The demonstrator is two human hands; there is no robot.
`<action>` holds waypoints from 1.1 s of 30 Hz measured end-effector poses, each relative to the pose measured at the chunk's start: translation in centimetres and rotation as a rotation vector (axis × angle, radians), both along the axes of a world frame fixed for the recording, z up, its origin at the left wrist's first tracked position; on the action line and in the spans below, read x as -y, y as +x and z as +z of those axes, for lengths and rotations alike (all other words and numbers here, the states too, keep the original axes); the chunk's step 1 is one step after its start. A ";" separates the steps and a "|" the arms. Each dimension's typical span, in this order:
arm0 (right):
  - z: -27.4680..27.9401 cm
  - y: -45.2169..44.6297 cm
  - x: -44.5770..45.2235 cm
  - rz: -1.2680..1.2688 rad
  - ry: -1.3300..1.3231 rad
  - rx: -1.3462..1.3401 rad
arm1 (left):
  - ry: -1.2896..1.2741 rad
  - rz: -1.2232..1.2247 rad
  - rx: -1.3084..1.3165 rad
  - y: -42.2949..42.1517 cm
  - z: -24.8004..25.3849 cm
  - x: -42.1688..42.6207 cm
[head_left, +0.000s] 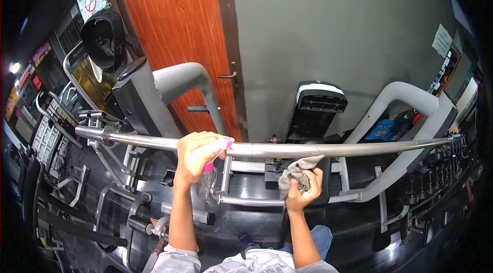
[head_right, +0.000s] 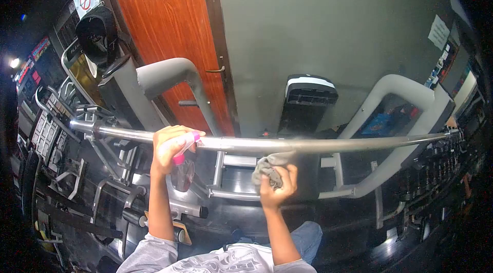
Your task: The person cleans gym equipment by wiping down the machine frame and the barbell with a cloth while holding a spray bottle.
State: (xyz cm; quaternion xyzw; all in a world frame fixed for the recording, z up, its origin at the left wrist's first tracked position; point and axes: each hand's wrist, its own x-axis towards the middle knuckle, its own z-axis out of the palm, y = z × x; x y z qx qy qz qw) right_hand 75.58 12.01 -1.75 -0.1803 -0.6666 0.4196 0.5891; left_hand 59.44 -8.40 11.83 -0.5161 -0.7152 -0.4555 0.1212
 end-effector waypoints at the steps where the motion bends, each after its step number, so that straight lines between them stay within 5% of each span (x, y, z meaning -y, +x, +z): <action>1: 0.2 0.2 0.4 0.018 0.068 -0.034 | -0.001 0.009 0.011 0.1 0.1 0.0; 5: 4.9 1.6 -0.4 -0.114 0.297 0.053 | -0.030 0.040 0.069 0.3 0.4 0.1; 9: 9.6 2.2 -2.7 0.069 0.238 0.314 | -0.043 0.035 0.110 0.4 0.7 -0.3; 13: 13.2 1.0 -1.0 0.095 0.484 0.615 | -0.015 -0.026 0.140 1.4 1.4 -2.0; 19: 16.6 -2.8 -1.3 0.405 0.627 0.758 | 0.037 -0.119 0.385 2.3 1.0 -3.6; 30: 21.6 -0.9 -10.4 0.499 0.386 1.264 | 0.029 0.142 0.171 5.0 0.1 -4.3; 33: 20.2 -4.1 -9.7 0.546 0.571 1.263 | 0.155 0.125 0.050 5.4 -1.3 -4.6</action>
